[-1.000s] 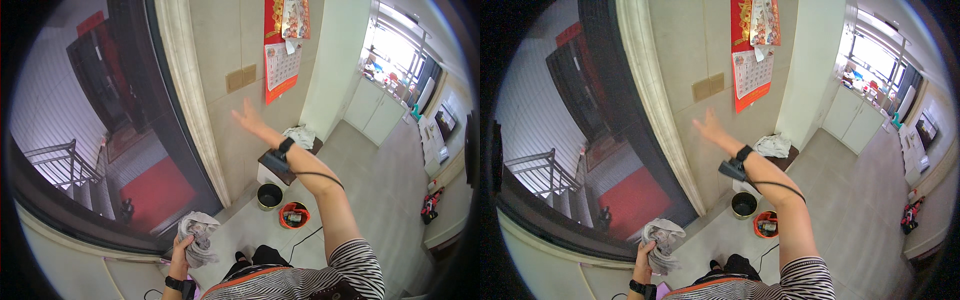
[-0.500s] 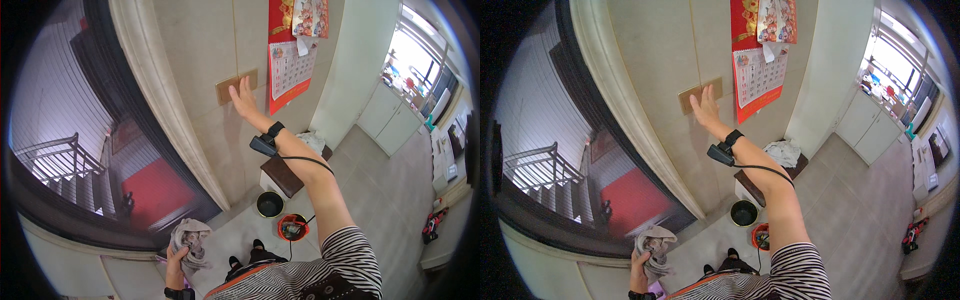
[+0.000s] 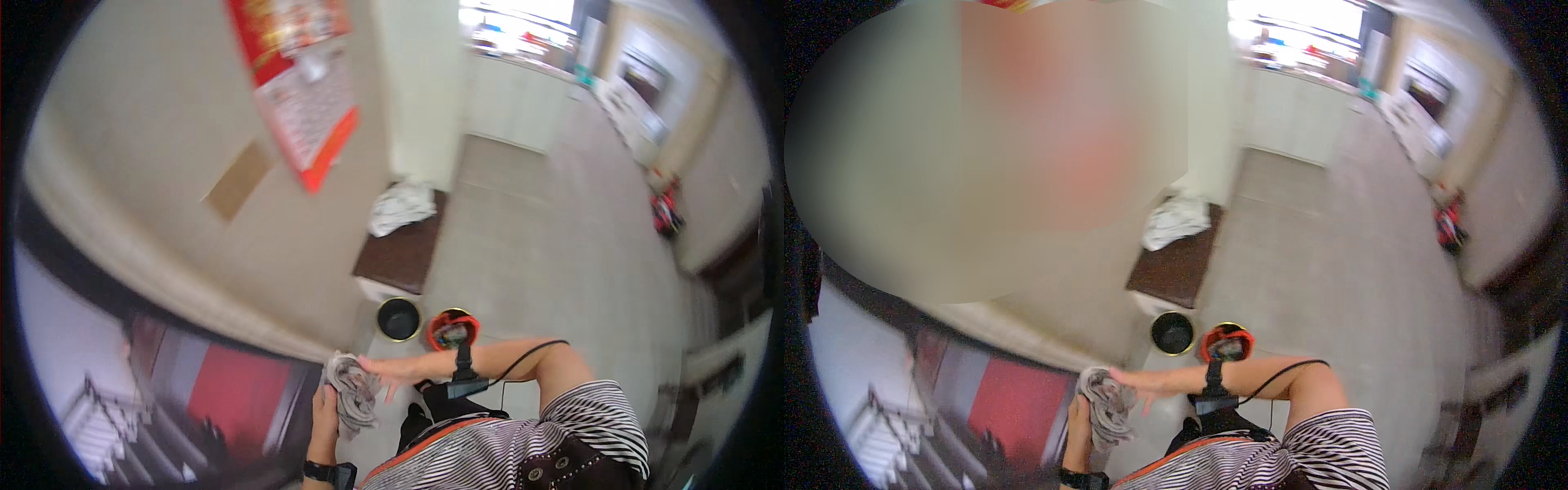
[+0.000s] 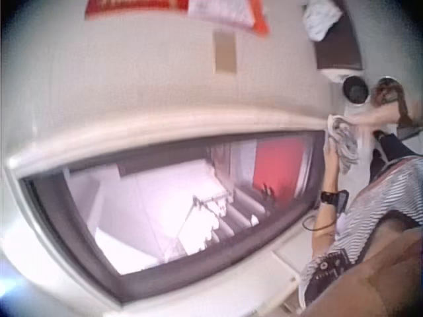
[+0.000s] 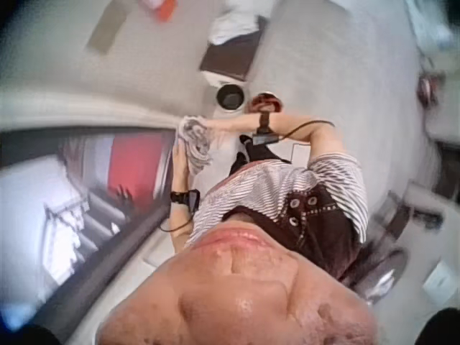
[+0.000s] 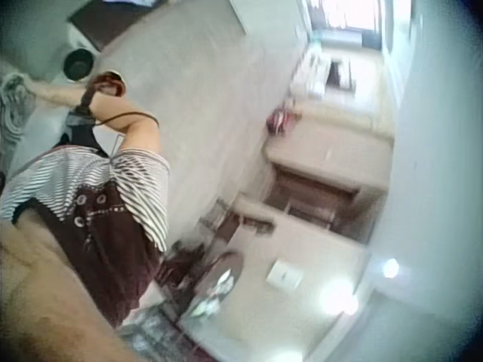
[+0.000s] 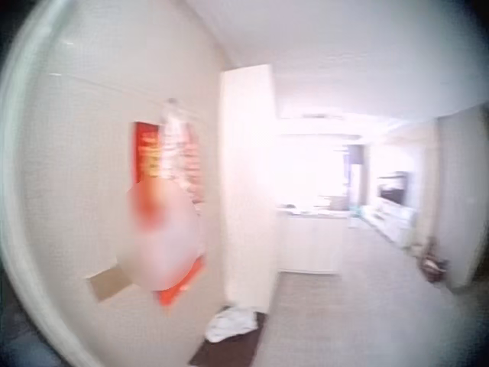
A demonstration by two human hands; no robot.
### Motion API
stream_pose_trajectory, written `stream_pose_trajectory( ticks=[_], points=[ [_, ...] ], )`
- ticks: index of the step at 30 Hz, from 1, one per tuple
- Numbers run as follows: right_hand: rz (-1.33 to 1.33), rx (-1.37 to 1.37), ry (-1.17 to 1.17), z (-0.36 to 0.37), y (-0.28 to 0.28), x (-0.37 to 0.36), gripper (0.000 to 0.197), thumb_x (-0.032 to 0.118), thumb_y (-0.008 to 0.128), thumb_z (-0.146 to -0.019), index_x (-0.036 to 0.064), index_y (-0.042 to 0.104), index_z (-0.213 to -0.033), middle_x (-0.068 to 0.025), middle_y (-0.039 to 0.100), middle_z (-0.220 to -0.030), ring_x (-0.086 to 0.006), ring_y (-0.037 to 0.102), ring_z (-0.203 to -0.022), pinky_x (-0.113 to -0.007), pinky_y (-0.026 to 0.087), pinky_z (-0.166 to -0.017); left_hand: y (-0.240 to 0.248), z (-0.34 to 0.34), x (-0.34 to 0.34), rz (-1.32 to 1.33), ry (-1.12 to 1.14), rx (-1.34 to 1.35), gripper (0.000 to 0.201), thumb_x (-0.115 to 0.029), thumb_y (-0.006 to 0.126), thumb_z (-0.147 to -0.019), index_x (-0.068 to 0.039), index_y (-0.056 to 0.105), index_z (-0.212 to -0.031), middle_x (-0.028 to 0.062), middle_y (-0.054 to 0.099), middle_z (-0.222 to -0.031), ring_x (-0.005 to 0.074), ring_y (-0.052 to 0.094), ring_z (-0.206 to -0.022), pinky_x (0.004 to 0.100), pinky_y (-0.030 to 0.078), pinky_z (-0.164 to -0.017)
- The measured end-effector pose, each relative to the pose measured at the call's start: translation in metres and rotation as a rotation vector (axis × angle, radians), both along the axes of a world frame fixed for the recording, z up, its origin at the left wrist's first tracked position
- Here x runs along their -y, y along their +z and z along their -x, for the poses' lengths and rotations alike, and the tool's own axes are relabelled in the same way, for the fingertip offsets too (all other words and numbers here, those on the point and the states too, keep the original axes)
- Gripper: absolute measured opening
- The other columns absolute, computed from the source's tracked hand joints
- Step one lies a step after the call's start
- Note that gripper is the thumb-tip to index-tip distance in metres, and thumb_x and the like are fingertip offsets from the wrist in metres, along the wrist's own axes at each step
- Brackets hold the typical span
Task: Cleaning various surfaces in a home including kitchen counters, cabinets, a water dispenser, and a wall clock with a cloth.
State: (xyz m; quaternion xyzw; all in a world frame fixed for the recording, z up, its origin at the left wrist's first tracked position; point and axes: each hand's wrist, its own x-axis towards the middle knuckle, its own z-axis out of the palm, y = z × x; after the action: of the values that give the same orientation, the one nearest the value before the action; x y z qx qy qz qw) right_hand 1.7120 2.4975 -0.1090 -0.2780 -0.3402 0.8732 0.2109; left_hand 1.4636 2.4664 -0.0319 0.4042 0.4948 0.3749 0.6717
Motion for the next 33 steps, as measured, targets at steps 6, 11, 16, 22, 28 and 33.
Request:
stream_pose_trajectory(
  ticks=[6, 11, 16, 22, 28, 33],
  points=[
    [-0.271, 0.289, -0.671, -0.140, 0.068, 0.055, 0.077, 0.034, 0.088, -0.085, 0.0066, 0.047, -0.144, -0.0050, 0.063, -0.123, -0.0139, 0.062, -0.107, -0.034, 0.058, -0.078, 0.016, -0.154, -0.057, -0.407, -0.568, -0.131, 0.046, -0.026, 0.055, -0.107, 0.007, 0.057, -0.139, 0.0173, 0.072, -0.119, 0.0238, 0.065, -0.111, 0.0356, 0.049, -0.099],
    [-0.223, 0.474, -1.177, -0.236, 0.051, 0.146, 0.068, 0.014, 0.091, -0.073, 0.0030, 0.055, -0.130, -0.0057, 0.067, -0.108, -0.0132, 0.066, -0.089, -0.031, 0.057, -0.068, -0.009, -0.269, -0.046, -0.592, -0.867, -0.184, 0.038, -0.012, 0.060, -0.099, 0.009, 0.064, -0.130, 0.0163, 0.073, -0.116, 0.0221, 0.066, -0.108, 0.0369, 0.050, -0.097],
    [-0.617, 0.809, -1.351, -0.323, 0.023, 0.255, 0.075, 0.015, 0.094, -0.069, 0.0010, 0.054, -0.131, -0.0100, 0.068, -0.112, -0.0177, 0.067, -0.100, -0.034, 0.059, -0.078, -0.029, -0.401, -0.011, -0.968, -1.181, -0.064, 0.042, 0.005, 0.062, -0.090, 0.011, 0.062, -0.132, 0.0134, 0.072, -0.120, 0.0184, 0.066, -0.111, 0.0321, 0.049, -0.100],
    [-0.437, 1.112, -1.397, -0.412, 0.028, 0.423, 0.059, 0.025, 0.092, -0.073, 0.0042, 0.064, -0.121, -0.0086, 0.072, -0.109, -0.0200, 0.068, -0.097, -0.039, 0.055, -0.087, 0.019, -0.573, 0.073, -0.855, -1.527, 0.010, 0.049, 0.013, 0.068, -0.076, 0.002, 0.072, -0.124, 0.0219, 0.075, -0.120, 0.0305, 0.073, -0.114, 0.0371, 0.054, -0.098],
    [-0.269, 1.516, -1.556, -0.500, 0.041, 0.564, 0.043, 0.018, 0.085, -0.076, 0.0073, 0.067, -0.114, -0.0082, 0.074, -0.099, -0.0198, 0.069, -0.095, -0.036, 0.052, -0.088, 0.091, -0.702, 0.215, -1.079, -1.798, 0.150, 0.055, 0.011, 0.070, -0.077, -0.006, 0.070, -0.129, 0.0214, 0.072, -0.124, 0.0348, 0.072, -0.115, 0.0354, 0.054, -0.098],
    [-0.436, 1.380, -2.014, -0.563, 0.025, 0.658, 0.037, 0.012, 0.075, -0.080, 0.0061, 0.067, -0.115, -0.0044, 0.071, -0.105, -0.0173, 0.065, -0.100, -0.035, 0.051, -0.088, 0.098, -0.808, 0.288, -0.871, -1.910, 0.238, 0.052, 0.001, 0.079, -0.081, -0.006, 0.069, -0.131, 0.0192, 0.075, -0.119, 0.0276, 0.074, -0.107, 0.0351, 0.055, -0.095]
  ],
)
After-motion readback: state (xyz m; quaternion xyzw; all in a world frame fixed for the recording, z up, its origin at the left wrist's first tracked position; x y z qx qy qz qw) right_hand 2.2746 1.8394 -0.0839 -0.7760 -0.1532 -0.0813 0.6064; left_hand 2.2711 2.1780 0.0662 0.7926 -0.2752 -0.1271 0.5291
